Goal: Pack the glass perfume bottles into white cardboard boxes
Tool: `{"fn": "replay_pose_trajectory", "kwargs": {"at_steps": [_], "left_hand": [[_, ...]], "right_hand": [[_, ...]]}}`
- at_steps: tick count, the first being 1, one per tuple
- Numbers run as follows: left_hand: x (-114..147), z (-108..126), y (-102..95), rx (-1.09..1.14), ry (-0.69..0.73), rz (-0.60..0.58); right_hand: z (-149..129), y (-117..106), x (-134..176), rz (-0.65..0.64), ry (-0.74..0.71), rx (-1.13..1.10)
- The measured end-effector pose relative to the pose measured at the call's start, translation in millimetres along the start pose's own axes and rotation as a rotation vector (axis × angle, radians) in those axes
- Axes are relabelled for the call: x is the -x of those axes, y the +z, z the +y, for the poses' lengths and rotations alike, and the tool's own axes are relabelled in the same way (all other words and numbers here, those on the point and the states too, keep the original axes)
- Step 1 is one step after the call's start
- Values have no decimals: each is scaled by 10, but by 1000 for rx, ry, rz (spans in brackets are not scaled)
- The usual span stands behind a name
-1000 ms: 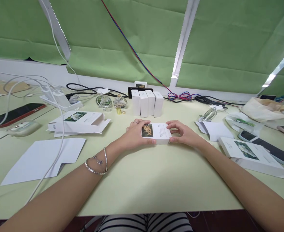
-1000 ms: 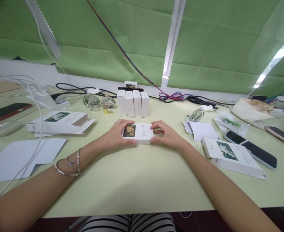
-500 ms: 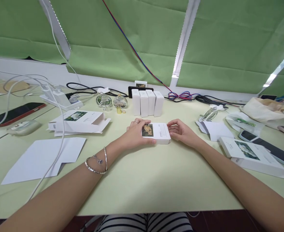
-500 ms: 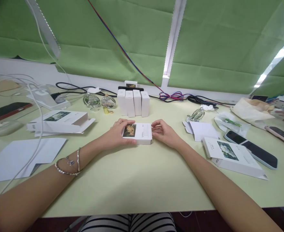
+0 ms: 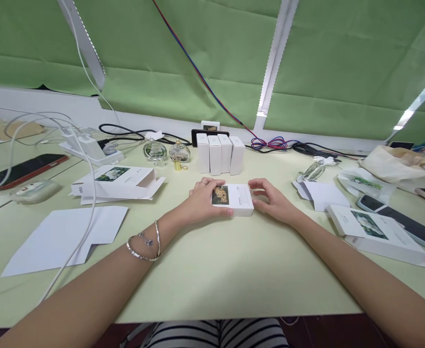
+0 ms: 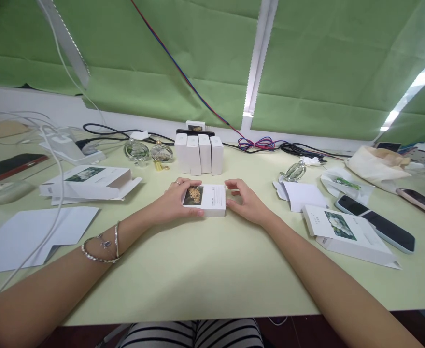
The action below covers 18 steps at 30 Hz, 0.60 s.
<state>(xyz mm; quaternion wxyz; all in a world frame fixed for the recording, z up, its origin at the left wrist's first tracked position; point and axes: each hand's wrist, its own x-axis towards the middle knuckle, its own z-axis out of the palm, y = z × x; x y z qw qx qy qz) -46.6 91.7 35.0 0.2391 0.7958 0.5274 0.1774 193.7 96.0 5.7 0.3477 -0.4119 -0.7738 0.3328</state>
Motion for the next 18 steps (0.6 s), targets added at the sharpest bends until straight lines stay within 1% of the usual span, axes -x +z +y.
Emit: {"fn": "replay_pose_trajectory", "kwargs": {"at_steps": [3,6,8,10,12,14,18], "left_hand": [[11,27,-5,-3,2,-5],[18,40,-1,-15,11,2],[19,38,6,-19,16,10],[18,32,15,-21,13,15],[16,28,20,-23,10,18],[13,25,22,-28,9,18],[5,11,22,-38,14,32]], "right_hand": [[-48,15,23,-99,9,-103],[-70,45,26,-170,21,-96],[-59,58,21,-152,11,-77],[-40,60,16,-94,27,-62],[-33,54,16,-37,58,2],[-53,48,21,-8,76,88],[-145,43,35,-41,74,154]]}}
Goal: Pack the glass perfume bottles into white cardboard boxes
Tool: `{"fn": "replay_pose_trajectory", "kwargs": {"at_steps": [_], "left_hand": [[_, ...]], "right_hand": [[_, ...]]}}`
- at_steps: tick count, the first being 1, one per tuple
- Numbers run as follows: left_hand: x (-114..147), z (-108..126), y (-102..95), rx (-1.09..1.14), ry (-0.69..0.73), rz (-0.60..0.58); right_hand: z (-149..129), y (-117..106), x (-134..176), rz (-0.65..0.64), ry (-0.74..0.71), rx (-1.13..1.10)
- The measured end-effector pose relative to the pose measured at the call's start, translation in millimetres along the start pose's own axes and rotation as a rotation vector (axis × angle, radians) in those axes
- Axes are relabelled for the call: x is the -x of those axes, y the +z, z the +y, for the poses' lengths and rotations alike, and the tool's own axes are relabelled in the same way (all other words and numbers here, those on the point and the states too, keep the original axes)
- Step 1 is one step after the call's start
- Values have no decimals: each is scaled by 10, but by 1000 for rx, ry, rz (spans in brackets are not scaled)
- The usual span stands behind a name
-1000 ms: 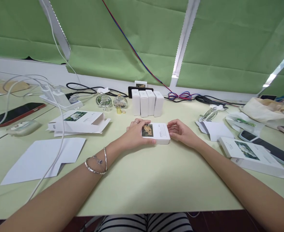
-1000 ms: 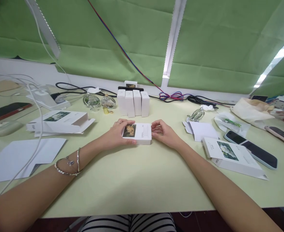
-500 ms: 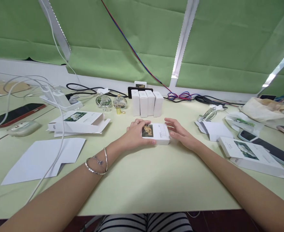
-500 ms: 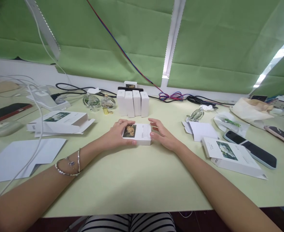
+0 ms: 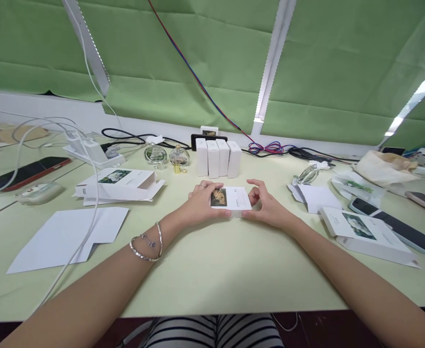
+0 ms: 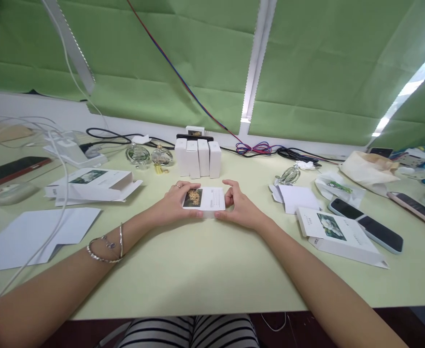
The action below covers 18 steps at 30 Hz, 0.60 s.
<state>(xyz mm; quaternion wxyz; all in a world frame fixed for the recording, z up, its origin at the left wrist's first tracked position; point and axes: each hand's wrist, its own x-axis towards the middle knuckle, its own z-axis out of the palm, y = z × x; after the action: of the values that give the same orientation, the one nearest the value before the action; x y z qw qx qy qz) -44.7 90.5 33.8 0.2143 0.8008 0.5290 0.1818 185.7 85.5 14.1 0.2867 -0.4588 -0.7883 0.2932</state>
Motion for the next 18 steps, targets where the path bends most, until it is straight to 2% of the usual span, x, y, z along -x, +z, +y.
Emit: {"fn": "replay_pose_trajectory", "kwargs": {"at_steps": [11,18], "left_hand": [[-14,-13,15,6,7,-8],[14,-3,1,-4,-1,-13]], "right_hand": [[19,1,-4,-92,-80,-15],[31,37,-17,-46,-29,21]]}}
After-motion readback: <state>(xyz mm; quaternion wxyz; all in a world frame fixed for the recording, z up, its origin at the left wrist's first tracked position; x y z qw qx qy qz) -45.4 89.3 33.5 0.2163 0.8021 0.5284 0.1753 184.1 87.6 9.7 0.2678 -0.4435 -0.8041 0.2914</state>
